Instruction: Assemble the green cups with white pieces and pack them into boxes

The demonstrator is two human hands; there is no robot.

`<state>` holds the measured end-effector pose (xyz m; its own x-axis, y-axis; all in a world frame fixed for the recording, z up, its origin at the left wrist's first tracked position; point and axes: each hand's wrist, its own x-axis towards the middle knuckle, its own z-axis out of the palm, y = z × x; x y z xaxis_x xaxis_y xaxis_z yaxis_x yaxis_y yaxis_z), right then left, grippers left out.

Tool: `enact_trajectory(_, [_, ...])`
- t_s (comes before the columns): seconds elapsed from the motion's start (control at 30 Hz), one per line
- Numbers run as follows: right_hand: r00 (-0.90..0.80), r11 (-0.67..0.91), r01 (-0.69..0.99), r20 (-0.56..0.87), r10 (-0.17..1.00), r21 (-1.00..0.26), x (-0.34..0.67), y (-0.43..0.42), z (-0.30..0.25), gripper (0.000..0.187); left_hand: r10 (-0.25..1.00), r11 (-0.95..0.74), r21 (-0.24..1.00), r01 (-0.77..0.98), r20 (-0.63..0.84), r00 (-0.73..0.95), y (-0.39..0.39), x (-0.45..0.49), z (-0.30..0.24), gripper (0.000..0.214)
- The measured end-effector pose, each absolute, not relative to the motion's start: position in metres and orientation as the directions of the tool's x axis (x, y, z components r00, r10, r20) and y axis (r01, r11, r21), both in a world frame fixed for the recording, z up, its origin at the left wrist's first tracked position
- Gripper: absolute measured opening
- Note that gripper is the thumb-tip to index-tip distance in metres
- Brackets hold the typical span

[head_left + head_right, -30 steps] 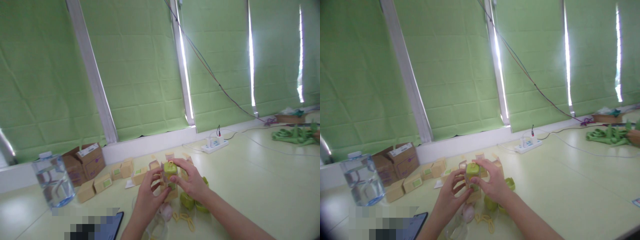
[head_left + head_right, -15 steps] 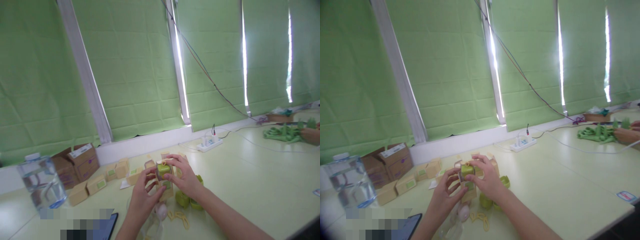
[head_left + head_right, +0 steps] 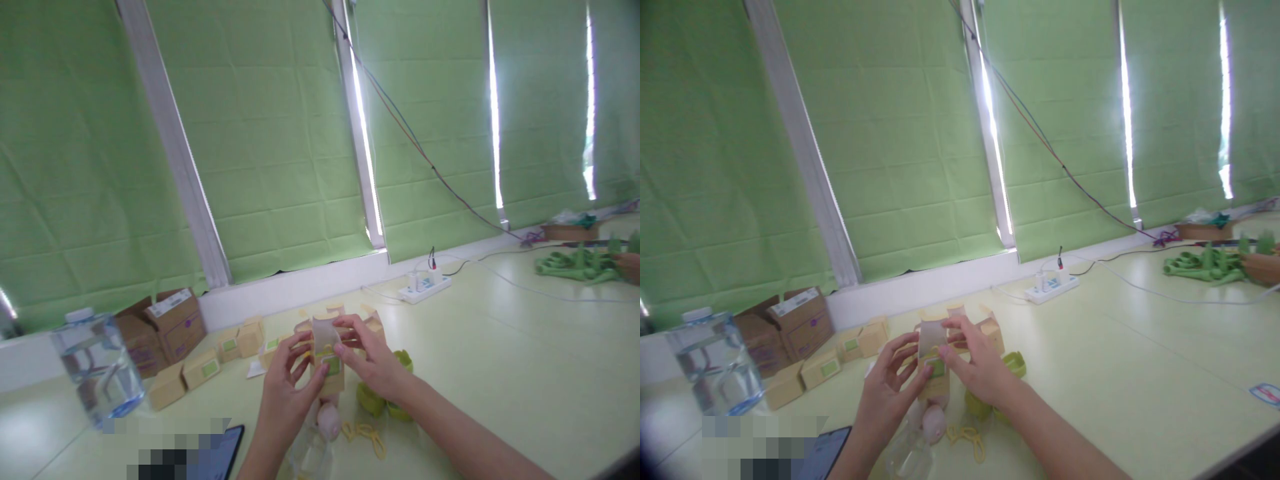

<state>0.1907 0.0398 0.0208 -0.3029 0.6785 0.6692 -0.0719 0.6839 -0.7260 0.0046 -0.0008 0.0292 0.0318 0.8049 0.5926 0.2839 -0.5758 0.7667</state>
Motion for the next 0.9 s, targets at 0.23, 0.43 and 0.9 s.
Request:
enact_trajectory(0.23, [-0.387,0.662,-0.015,0.615,0.687,-0.749,0.193,0.039,0.021,0.048,0.797,-0.591,0.737,0.33,0.596,0.097,-0.001,0.001,0.028,0.03])
enact_trajectory(0.43, [-0.403,0.771,0.052,0.693,0.598,-0.635,0.195,0.035,0.027,0.048,0.84,-0.536,0.788,0.303,0.533,0.101,-0.002,0.004,0.031,0.025])
enact_trajectory(0.9, [-0.427,0.837,0.106,0.735,0.526,-0.537,0.196,0.03,0.032,0.026,0.886,-0.464,0.878,0.118,0.463,0.036,-0.006,0.01,0.039,0.058])
